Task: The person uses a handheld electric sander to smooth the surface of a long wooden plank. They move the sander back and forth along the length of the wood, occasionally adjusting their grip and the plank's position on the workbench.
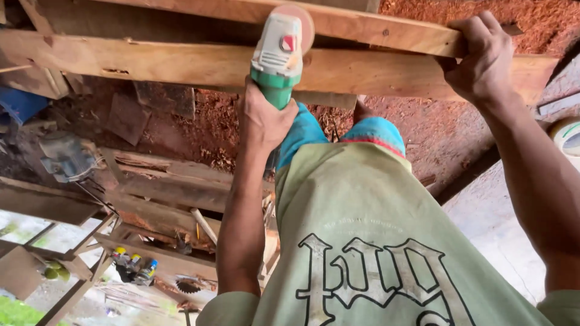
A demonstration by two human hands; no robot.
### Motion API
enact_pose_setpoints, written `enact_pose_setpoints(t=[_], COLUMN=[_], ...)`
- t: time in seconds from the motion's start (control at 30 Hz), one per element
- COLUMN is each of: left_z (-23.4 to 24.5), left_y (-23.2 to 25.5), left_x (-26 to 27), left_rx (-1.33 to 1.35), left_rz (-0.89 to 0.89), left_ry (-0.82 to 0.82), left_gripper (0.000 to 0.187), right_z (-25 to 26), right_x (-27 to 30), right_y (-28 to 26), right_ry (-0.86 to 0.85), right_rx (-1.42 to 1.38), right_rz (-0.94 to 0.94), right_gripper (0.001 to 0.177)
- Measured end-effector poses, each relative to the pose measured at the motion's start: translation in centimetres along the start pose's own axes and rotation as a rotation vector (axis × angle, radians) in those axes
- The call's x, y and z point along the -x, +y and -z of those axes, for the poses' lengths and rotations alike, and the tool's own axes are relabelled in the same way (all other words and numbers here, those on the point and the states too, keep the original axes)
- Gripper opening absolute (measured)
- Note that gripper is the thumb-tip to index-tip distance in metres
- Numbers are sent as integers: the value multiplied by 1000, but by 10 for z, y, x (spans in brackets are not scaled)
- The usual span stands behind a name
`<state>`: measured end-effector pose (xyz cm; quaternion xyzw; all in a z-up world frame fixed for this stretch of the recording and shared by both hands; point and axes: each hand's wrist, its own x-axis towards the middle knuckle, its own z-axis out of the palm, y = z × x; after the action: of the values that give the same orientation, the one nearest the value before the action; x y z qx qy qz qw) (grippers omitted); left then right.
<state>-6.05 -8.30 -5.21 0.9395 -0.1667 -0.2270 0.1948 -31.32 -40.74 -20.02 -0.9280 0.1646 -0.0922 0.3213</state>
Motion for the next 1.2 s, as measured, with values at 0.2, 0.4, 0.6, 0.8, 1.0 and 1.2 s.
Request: enact_pose_setpoints(t=[0.2, 0.4, 0.6, 0.8, 1.0, 1.2], left_z=[-11, -23, -43, -27, -9, 19], left_y=[17, 47, 58, 55, 22, -6], left_x=[2, 12, 20, 9, -9, -29], left_rx=[-29, 52, 84, 48, 98, 108], left_rz=[43, 18, 6, 85, 126, 127], left_ry=[-24, -112, -192, -262, -184, -50], left_gripper=[57, 58, 67, 64, 61, 54], right_z=[4, 7, 8, 6, 4, 8], right_x=[-1, -1, 0, 3, 8, -1], right_y=[0, 0, 4, 7, 12, -2], right_ry=[-8, -42, -18, 10, -33, -6], right_rx=[26, 84, 82, 60, 89, 88], right_rz=[-5, -22, 20, 66, -19, 79], right_gripper=[31, 46, 48, 37, 43, 37])
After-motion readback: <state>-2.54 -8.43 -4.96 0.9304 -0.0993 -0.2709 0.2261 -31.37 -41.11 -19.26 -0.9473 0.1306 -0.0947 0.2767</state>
